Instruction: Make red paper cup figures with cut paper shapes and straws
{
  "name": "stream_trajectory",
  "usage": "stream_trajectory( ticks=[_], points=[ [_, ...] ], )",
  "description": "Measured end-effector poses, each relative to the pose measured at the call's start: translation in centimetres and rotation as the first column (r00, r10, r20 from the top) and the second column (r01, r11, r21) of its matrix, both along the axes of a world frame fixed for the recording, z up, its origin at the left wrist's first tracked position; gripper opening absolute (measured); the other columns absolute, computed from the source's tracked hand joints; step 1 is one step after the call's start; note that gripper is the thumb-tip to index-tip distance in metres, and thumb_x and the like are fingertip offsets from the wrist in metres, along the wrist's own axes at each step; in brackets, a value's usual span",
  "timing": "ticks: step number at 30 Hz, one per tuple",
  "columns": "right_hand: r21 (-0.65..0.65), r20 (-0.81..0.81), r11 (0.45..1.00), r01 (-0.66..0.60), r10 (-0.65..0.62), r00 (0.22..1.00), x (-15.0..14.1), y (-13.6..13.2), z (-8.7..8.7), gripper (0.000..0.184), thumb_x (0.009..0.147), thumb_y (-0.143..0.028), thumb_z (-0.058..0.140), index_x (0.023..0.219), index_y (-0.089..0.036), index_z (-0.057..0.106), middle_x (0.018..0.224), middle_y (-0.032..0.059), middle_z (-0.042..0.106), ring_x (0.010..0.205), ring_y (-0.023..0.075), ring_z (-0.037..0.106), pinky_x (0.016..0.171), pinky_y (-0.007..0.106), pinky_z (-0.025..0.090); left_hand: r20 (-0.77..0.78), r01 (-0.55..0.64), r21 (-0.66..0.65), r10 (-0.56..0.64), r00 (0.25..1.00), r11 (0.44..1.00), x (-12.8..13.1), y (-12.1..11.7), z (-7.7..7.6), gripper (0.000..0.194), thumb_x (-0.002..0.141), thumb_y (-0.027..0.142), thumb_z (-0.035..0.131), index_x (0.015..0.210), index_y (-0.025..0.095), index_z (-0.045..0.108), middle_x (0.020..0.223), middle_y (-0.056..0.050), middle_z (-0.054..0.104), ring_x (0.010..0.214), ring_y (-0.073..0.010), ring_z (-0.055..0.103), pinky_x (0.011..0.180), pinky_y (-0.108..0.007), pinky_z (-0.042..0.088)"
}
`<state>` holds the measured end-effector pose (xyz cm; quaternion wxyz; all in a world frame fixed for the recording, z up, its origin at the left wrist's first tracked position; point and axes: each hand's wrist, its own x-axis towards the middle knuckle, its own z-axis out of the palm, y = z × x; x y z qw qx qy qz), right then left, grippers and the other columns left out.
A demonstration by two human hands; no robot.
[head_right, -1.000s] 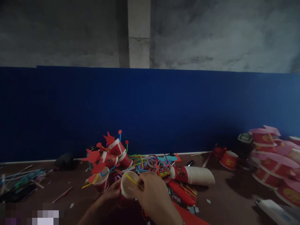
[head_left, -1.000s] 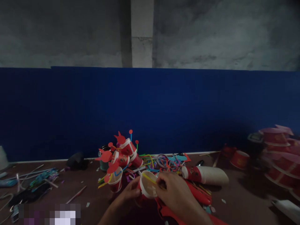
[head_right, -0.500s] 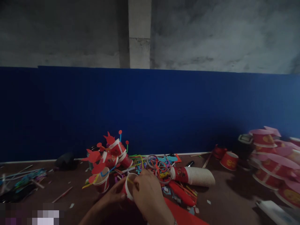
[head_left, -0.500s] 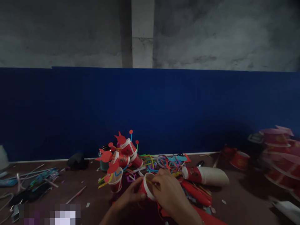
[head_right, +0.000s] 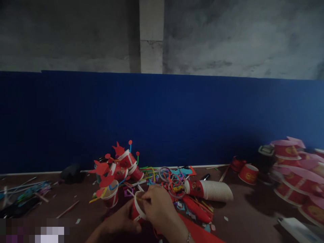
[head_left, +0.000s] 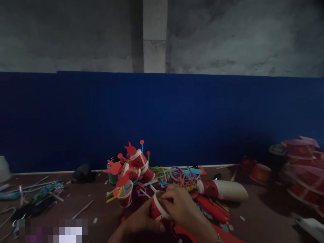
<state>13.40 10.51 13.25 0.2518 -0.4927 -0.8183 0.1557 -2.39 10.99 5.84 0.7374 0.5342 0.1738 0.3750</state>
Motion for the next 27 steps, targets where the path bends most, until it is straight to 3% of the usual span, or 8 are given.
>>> stream_trajectory(
  ticks=[4, 8, 15, 19, 23, 27],
  points=[
    [-0.05, -0.07, 0.998, -0.035, 0.031, 0.997, 0.2, -0.2, 0.2, 0.03, 0.082, -0.017, 0.052, 0.058, -0.019, 0.07, 0.063, -0.0006, 0.058, 0.062, 0.0116, 0.052, 0.055, 0.023, 0.032, 0.003, -0.008, 0.024, 0.008, 1.0, 1.0, 0.3, -0.2, 0.6, 0.079, 0.042, 0.016, 0.09, 0.115, 0.019, 0.059, 0.1, -0.007, 0.067, 0.097, -0.0266, 0.06, 0.088, -0.037, 0.04],
    [-0.039, -0.065, 0.999, -0.033, 0.031, 0.997, 0.1, -0.2, 0.2, 0.03, 0.081, -0.015, 0.052, 0.057, -0.019, 0.07, 0.061, -0.0009, 0.057, 0.061, 0.0114, 0.05, 0.055, 0.022, 0.031, -0.067, -0.059, 0.034, 0.061, 0.996, 0.998, 0.3, -0.3, 0.7, 0.08, 0.04, 0.014, 0.09, 0.113, 0.018, 0.059, 0.1, -0.007, 0.067, 0.099, -0.0276, 0.06, 0.09, -0.038, 0.04],
    [-0.028, -0.065, 1.0, -0.014, 0.012, 0.998, -0.1, 0.1, -0.1, 0.028, 0.075, -0.012, 0.053, 0.053, -0.019, 0.069, 0.059, -0.0006, 0.056, 0.064, 0.0121, 0.05, 0.057, 0.023, 0.03, -0.116, -0.05, 0.093, 0.061, 0.991, 0.994, 0.3, -0.3, 0.5, 0.072, 0.053, 0.017, 0.085, 0.119, 0.019, 0.055, 0.103, -0.007, 0.066, 0.096, -0.0264, 0.062, 0.087, -0.04, 0.044],
    [-0.052, -0.117, 0.998, -0.025, 0.019, 0.993, -0.4, 0.2, -0.4, 0.026, 0.075, -0.014, 0.055, 0.054, -0.019, 0.07, 0.06, -0.0007, 0.057, 0.064, 0.0122, 0.05, 0.057, 0.023, 0.031, -0.127, -0.067, 0.098, 0.079, 0.989, 0.993, 0.3, -0.6, 1.2, 0.071, 0.052, 0.015, 0.084, 0.117, 0.018, 0.056, 0.102, -0.007, 0.066, 0.095, -0.0259, 0.062, 0.086, -0.038, 0.044],
    [-0.032, -0.139, 0.998, -0.049, 0.044, 0.989, -0.7, -0.1, -0.5, 0.025, 0.073, -0.013, 0.054, 0.059, -0.022, 0.073, 0.062, -0.0011, 0.062, 0.066, 0.0123, 0.053, 0.062, 0.023, 0.034, -0.163, -0.067, 0.093, 0.081, 0.983, 0.993, 0.3, -0.8, 1.7, 0.073, 0.046, 0.012, 0.085, 0.114, 0.017, 0.059, 0.104, -0.007, 0.066, 0.1, -0.0283, 0.059, 0.086, -0.038, 0.044],
    [-0.035, -0.057, 0.999, 0.028, -0.03, 0.998, -0.5, -0.7, 0.1, 0.026, 0.073, -0.012, 0.053, 0.07, -0.025, 0.075, 0.072, 0.0006, 0.068, 0.071, 0.0146, 0.057, 0.067, 0.024, 0.036, -0.096, -0.08, 0.123, 0.092, 0.991, 0.989, 0.3, -0.6, 1.5, 0.074, 0.051, 0.013, 0.083, 0.12, 0.018, 0.056, 0.111, -0.009, 0.064, 0.104, -0.0293, 0.058, 0.089, -0.039, 0.043]
  ],
)
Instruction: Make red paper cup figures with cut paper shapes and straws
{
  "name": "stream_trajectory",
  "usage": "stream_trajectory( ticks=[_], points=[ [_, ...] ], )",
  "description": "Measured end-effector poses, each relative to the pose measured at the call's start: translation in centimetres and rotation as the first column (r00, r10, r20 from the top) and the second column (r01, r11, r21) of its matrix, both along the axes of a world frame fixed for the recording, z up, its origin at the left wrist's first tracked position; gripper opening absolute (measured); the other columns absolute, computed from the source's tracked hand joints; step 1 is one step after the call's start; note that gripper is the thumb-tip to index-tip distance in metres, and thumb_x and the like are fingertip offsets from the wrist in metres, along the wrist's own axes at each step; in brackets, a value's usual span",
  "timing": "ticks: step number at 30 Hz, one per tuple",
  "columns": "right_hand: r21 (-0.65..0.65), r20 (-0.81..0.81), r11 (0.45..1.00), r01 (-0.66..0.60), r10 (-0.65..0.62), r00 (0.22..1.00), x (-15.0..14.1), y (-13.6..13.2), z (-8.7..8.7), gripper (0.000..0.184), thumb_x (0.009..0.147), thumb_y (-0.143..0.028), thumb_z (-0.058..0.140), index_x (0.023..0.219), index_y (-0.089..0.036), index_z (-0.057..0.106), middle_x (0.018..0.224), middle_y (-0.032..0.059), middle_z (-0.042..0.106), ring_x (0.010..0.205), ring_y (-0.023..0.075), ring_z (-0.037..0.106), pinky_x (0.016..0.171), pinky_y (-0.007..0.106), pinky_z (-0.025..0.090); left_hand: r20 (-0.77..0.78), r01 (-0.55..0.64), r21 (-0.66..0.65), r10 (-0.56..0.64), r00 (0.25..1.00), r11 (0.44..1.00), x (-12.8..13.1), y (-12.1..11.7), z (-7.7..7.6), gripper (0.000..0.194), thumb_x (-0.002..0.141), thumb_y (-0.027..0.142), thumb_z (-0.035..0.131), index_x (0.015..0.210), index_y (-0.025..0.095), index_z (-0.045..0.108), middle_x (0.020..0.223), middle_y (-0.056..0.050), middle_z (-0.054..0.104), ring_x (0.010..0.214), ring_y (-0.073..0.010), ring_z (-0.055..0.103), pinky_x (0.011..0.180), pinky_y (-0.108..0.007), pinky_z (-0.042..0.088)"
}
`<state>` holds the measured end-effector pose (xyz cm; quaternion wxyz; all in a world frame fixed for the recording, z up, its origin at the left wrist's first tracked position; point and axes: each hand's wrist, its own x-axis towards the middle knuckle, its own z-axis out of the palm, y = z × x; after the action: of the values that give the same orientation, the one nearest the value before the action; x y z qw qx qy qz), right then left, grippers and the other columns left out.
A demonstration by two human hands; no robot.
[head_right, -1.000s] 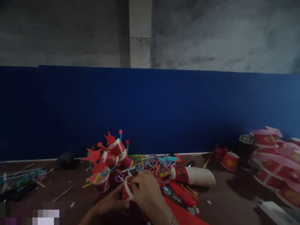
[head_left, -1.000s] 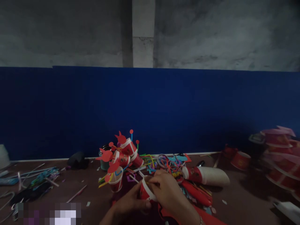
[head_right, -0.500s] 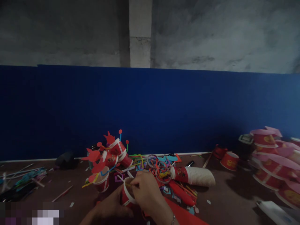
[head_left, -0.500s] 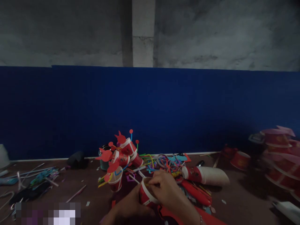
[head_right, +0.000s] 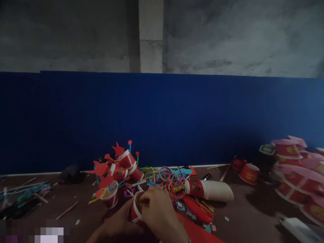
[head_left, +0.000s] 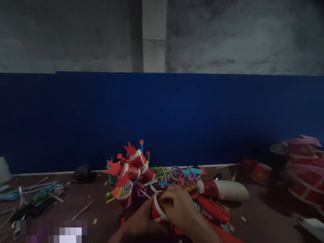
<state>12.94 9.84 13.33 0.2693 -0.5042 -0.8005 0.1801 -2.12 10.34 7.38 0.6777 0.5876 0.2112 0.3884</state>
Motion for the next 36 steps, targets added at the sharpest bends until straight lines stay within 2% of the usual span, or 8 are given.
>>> stream_trajectory(
  ticks=[5, 10, 14, 17, 23, 28, 36],
  points=[
    [0.003, 0.042, 1.0, 0.017, -0.017, 0.999, 0.1, -0.3, 0.9, 0.023, 0.078, -0.016, 0.054, 0.077, -0.025, 0.075, 0.077, 0.0017, 0.07, 0.078, 0.0171, 0.059, 0.071, 0.026, 0.037, 0.056, -0.021, 0.022, 0.02, 0.998, 1.0, 0.1, 0.3, -0.3, 0.072, 0.052, 0.013, 0.084, 0.119, 0.02, 0.056, 0.114, -0.008, 0.062, 0.108, -0.0283, 0.056, 0.095, -0.04, 0.038],
    [0.013, 0.056, 0.997, 0.074, -0.075, 0.996, -0.4, -0.5, 1.0, 0.019, 0.078, -0.017, 0.056, 0.071, -0.024, 0.072, 0.078, 0.0013, 0.07, 0.081, 0.0177, 0.058, 0.074, 0.028, 0.034, 0.108, 0.064, -0.043, -0.059, 0.992, 0.997, 0.2, 0.2, -0.2, 0.071, 0.049, 0.018, 0.086, 0.115, 0.017, 0.058, 0.104, -0.009, 0.065, 0.105, -0.0299, 0.057, 0.091, -0.04, 0.04],
    [0.023, 0.04, 0.993, 0.113, -0.114, 0.993, -0.8, -0.8, 0.7, 0.018, 0.078, -0.016, 0.056, 0.07, -0.023, 0.07, 0.08, 0.0008, 0.069, 0.083, 0.0173, 0.057, 0.078, 0.029, 0.032, 0.109, 0.073, -0.05, -0.067, 0.992, 0.996, 0.2, 0.3, -0.4, 0.071, 0.048, 0.019, 0.087, 0.113, 0.017, 0.057, 0.102, -0.008, 0.065, 0.103, -0.0293, 0.057, 0.089, -0.038, 0.04],
    [0.033, 0.023, 0.992, 0.118, -0.119, 0.993, -1.1, -0.9, 0.6, 0.019, 0.078, -0.016, 0.056, 0.068, -0.023, 0.07, 0.078, 0.0002, 0.068, 0.083, 0.0178, 0.056, 0.081, 0.031, 0.031, 0.069, 0.047, -0.038, -0.044, 0.997, 0.998, 0.1, 0.2, -0.6, 0.072, 0.05, 0.021, 0.087, 0.114, 0.017, 0.056, 0.103, -0.008, 0.064, 0.1, -0.0281, 0.058, 0.086, -0.037, 0.041],
    [0.055, -0.012, 0.991, 0.121, -0.121, 0.993, -1.3, -0.8, 0.5, 0.021, 0.076, -0.012, 0.056, 0.062, -0.022, 0.069, 0.074, 0.0006, 0.068, 0.081, 0.0178, 0.055, 0.078, 0.031, 0.031, -0.085, -0.106, 0.07, 0.112, 0.99, 0.992, 0.1, -0.1, -0.2, 0.063, 0.053, 0.02, 0.085, 0.11, 0.017, 0.059, 0.099, -0.006, 0.065, 0.097, -0.0251, 0.056, 0.083, -0.034, 0.042],
    [0.071, -0.045, 0.994, 0.085, -0.081, 0.996, -1.3, -0.4, 0.2, 0.024, 0.076, -0.012, 0.057, 0.059, -0.023, 0.069, 0.067, -0.0004, 0.065, 0.076, 0.016, 0.054, 0.073, 0.027, 0.033, -0.139, -0.08, 0.1, 0.094, 0.986, 0.992, 0.0, -0.1, 0.3, 0.06, 0.054, 0.016, 0.084, 0.108, 0.016, 0.059, 0.099, -0.006, 0.065, 0.095, -0.0253, 0.058, 0.083, -0.036, 0.044],
    [0.074, -0.03, 0.993, 0.094, -0.092, 0.995, -1.4, 0.0, -0.2, 0.025, 0.075, -0.012, 0.057, 0.058, -0.024, 0.07, 0.064, -0.0012, 0.065, 0.073, 0.0145, 0.054, 0.072, 0.027, 0.033, -0.181, -0.146, 0.146, 0.171, 0.969, 0.978, 0.3, -0.5, 0.5, 0.052, 0.06, 0.015, 0.08, 0.108, 0.016, 0.06, 0.101, -0.006, 0.066, 0.1, -0.0264, 0.056, 0.084, -0.034, 0.044]
  ],
)
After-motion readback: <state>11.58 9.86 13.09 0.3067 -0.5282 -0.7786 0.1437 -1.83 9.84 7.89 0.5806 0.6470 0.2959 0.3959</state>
